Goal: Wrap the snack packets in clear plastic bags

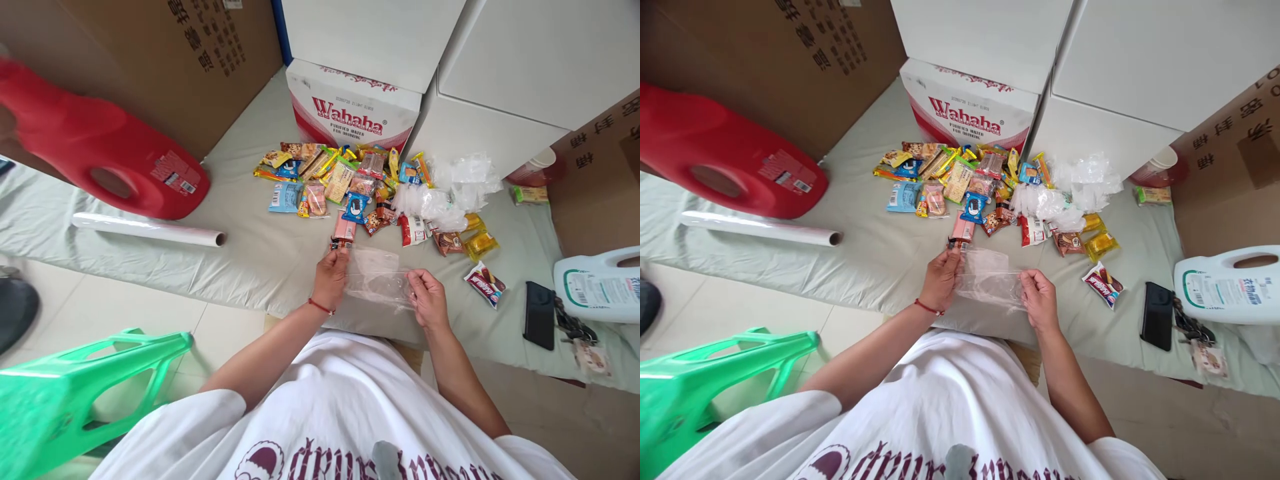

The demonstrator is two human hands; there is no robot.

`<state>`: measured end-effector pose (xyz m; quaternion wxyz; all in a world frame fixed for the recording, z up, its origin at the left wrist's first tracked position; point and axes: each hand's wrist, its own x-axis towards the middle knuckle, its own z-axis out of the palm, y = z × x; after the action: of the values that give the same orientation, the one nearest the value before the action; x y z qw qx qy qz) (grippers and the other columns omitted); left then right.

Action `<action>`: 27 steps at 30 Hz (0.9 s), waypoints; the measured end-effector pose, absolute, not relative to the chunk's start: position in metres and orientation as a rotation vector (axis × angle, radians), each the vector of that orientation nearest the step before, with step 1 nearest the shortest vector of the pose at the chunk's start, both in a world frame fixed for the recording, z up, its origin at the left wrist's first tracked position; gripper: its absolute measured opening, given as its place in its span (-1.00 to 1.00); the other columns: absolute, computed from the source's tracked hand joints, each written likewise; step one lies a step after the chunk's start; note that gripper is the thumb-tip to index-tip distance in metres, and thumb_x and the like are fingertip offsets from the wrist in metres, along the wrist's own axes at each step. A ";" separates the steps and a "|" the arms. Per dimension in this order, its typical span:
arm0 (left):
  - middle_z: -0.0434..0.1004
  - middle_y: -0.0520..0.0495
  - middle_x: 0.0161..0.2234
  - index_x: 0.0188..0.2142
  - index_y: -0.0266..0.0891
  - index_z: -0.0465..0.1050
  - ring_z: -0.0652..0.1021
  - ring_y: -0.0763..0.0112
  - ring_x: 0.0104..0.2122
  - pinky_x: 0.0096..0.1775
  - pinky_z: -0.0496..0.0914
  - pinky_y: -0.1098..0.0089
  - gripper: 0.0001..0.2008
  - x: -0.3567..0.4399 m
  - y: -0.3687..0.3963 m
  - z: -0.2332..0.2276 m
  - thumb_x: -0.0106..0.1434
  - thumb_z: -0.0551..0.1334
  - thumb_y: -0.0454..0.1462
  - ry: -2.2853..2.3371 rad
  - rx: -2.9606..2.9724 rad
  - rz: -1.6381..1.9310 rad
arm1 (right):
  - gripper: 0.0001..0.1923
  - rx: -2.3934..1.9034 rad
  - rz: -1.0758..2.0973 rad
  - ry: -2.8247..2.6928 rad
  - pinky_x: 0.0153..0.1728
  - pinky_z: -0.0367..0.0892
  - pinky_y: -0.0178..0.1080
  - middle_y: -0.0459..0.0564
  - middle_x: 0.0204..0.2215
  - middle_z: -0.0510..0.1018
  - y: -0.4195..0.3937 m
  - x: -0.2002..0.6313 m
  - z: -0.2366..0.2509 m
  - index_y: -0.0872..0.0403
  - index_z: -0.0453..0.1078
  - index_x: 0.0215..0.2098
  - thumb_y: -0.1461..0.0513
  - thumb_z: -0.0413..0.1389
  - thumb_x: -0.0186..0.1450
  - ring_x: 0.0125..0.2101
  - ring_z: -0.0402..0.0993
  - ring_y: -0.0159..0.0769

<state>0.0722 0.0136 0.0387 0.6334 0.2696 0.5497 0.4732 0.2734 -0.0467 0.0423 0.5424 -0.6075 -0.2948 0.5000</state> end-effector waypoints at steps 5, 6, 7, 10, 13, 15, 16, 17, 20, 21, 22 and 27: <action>0.09 0.18 -0.57 -0.40 -0.11 0.22 0.14 0.55 -0.63 -0.58 0.05 0.44 -0.54 0.037 -0.007 0.035 0.21 0.26 0.18 1.418 0.457 1.403 | -0.58 -1.428 1.150 -0.579 -0.76 -0.06 -0.46 -0.24 -0.57 0.33 -0.047 0.252 0.026 0.04 0.44 -0.37 -0.10 0.37 0.16 -0.69 0.06 -0.59; 0.08 0.18 -0.57 -0.38 -0.11 0.22 0.14 0.55 -0.63 -0.59 0.05 0.45 -0.54 0.028 -0.011 0.036 0.21 0.26 0.18 1.434 0.430 1.437 | -0.58 -1.414 1.154 -0.545 -0.76 -0.05 -0.46 -0.25 -0.57 0.32 -0.047 0.247 0.024 0.03 0.43 -0.36 -0.09 0.37 0.15 -0.69 0.06 -0.59; 0.08 0.19 -0.55 -0.35 -0.10 0.22 0.13 0.57 -0.64 -0.59 0.05 0.46 -0.54 0.019 -0.016 0.036 0.20 0.27 0.18 1.448 0.407 1.464 | -0.58 -1.400 1.160 -0.519 -0.76 -0.05 -0.47 -0.26 -0.58 0.29 -0.047 0.242 0.023 0.03 0.42 -0.36 -0.09 0.38 0.15 -0.69 0.04 -0.59; 0.16 0.20 -0.52 -0.34 -0.12 0.21 0.15 0.63 -0.65 -0.59 0.04 0.49 -0.51 -0.010 -0.043 0.030 0.12 0.34 0.16 1.518 0.359 1.446 | -0.60 -1.390 1.193 -0.540 -0.75 -0.03 -0.47 -0.30 -0.64 0.20 -0.047 0.232 0.020 0.02 0.40 -0.36 -0.08 0.36 0.17 -0.70 0.01 -0.57; 0.20 0.18 -0.53 -0.38 -0.15 0.26 0.22 0.59 -0.64 -0.59 0.06 0.49 -0.53 -0.049 -0.084 0.022 0.05 0.39 0.09 1.653 0.453 1.104 | -0.62 -1.440 1.229 -0.675 -0.74 -0.03 -0.45 -0.31 -0.69 0.17 -0.049 0.234 0.016 0.02 0.41 -0.37 -0.08 0.32 0.22 -0.71 0.02 -0.53; 0.30 0.11 -0.49 -0.35 -0.17 0.36 0.34 0.49 -0.56 -0.55 0.16 0.46 -0.62 -0.075 -0.107 0.023 0.03 0.39 0.01 1.819 0.637 0.912 | -0.64 -1.496 1.248 -0.784 -0.73 -0.02 -0.42 -0.29 -0.70 0.22 -0.052 0.242 0.014 0.03 0.43 -0.37 -0.08 0.30 0.23 -0.71 0.05 -0.51; 0.34 0.06 -0.44 -0.33 -0.17 0.40 0.38 0.43 -0.49 -0.51 0.22 0.43 -0.68 -0.086 -0.113 0.027 0.03 0.38 -0.05 1.953 0.769 0.915 | -0.64 -1.521 1.259 -0.843 -0.73 -0.01 -0.41 -0.28 -0.70 0.23 -0.053 0.248 0.014 0.03 0.45 -0.36 -0.07 0.29 0.23 -0.71 0.06 -0.49; 0.37 0.02 -0.39 -0.31 -0.16 0.42 0.41 0.37 -0.42 -0.45 0.30 0.40 -0.74 -0.094 -0.115 0.033 0.05 0.35 -0.11 2.078 0.919 0.963 | -0.65 -1.541 1.265 -0.905 -0.72 0.00 -0.40 -0.27 -0.71 0.24 -0.054 0.254 0.014 0.02 0.47 -0.35 -0.08 0.28 0.24 -0.71 0.08 -0.48; 0.46 -0.08 -0.27 -0.28 -0.13 0.44 0.47 0.23 -0.23 -0.20 0.42 0.27 -0.91 -0.088 -0.093 0.057 0.21 0.23 -0.22 2.093 1.391 1.171 | -0.68 -1.570 1.238 -1.101 -0.69 0.05 -0.36 -0.25 -0.71 0.26 -0.056 0.270 0.018 0.01 0.53 -0.28 -0.06 0.25 0.28 -0.70 0.12 -0.43; 0.48 -0.11 -0.24 -0.27 -0.13 0.46 0.49 0.20 -0.18 -0.11 0.43 0.23 -0.91 -0.075 -0.078 0.064 0.26 0.19 -0.23 1.960 1.516 1.192 | -0.69 -1.573 1.208 -1.165 -0.68 0.08 -0.35 -0.24 -0.71 0.27 -0.056 0.275 0.021 0.01 0.56 -0.26 -0.05 0.24 0.30 -0.69 0.13 -0.42; 0.51 -0.14 -0.21 -0.22 -0.13 0.48 0.50 0.17 -0.14 -0.03 0.41 0.19 -0.88 -0.059 -0.061 0.068 0.29 0.19 -0.22 1.840 1.611 1.172 | -0.70 -1.573 1.170 -1.234 -0.66 0.11 -0.35 -0.23 -0.70 0.31 -0.055 0.279 0.024 0.00 0.58 -0.25 -0.04 0.24 0.31 -0.68 0.16 -0.41; 0.50 -0.28 0.08 0.06 -0.19 0.49 0.43 -0.03 0.13 0.23 0.25 0.04 -0.57 0.030 0.014 0.045 0.16 0.29 -0.27 1.244 1.860 0.842 | -0.75 -1.508 0.970 -1.557 -0.42 0.40 -0.25 -0.06 -0.42 0.63 -0.045 0.301 0.038 -0.05 0.66 -0.19 0.01 0.24 0.32 -0.46 0.45 -0.27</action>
<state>0.0295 0.0137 0.0449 0.3665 0.7239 0.4840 0.3276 0.3009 -0.0451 0.0377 0.3740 -0.5889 -0.6082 0.3788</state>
